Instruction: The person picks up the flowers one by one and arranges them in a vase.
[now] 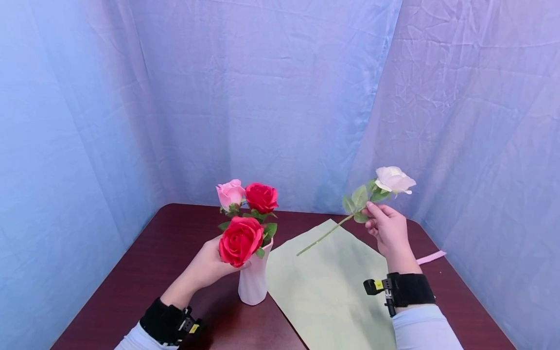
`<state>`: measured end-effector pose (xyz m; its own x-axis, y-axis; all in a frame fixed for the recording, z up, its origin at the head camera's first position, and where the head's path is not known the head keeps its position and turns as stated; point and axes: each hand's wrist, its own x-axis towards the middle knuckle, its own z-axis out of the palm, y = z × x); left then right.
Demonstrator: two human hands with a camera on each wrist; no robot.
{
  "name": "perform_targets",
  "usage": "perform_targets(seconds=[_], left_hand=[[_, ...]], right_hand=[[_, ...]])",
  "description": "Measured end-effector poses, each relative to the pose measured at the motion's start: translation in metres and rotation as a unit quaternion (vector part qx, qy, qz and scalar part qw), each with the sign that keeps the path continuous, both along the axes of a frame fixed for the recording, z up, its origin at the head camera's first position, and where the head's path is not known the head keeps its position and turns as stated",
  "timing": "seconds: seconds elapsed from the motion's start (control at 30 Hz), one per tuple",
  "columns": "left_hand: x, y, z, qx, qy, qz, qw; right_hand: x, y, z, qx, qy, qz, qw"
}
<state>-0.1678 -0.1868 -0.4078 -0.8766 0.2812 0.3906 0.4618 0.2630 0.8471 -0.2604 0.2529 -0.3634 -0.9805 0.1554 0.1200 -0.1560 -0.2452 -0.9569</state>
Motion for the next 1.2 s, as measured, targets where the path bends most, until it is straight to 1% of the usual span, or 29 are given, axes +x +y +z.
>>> perform_targets(seconds=[0.17, 0.33, 0.57, 0.73, 0.93, 1.2], left_hand=[[0.001, 0.0, 0.001, -0.002, -0.003, -0.001, 1.0], [0.0, 0.0, 0.0, 0.002, -0.003, 0.001, 1.0], [0.0, 0.0, 0.0, -0.005, -0.002, 0.001, 1.0], [0.0, 0.0, 0.0, -0.005, -0.006, 0.006, 1.0], [0.0, 0.0, 0.0, -0.003, -0.012, 0.008, 0.9999], [0.0, -0.001, 0.002, -0.009, -0.005, 0.004, 0.9999]], right_hand=[[0.007, -0.003, 0.012, -0.027, 0.026, 0.013, 0.9992], [0.013, -0.005, 0.022, -0.056, 0.045, 0.028, 0.9971], [0.021, -0.012, 0.036, -0.092, 0.079, 0.052, 0.9913], [0.027, -0.017, 0.042, -0.112, 0.096, 0.069, 0.9866], [0.031, -0.024, 0.048, -0.118, 0.114, 0.076, 0.9836], [0.036, -0.036, 0.056, -0.113, 0.132, 0.083, 0.9813]])
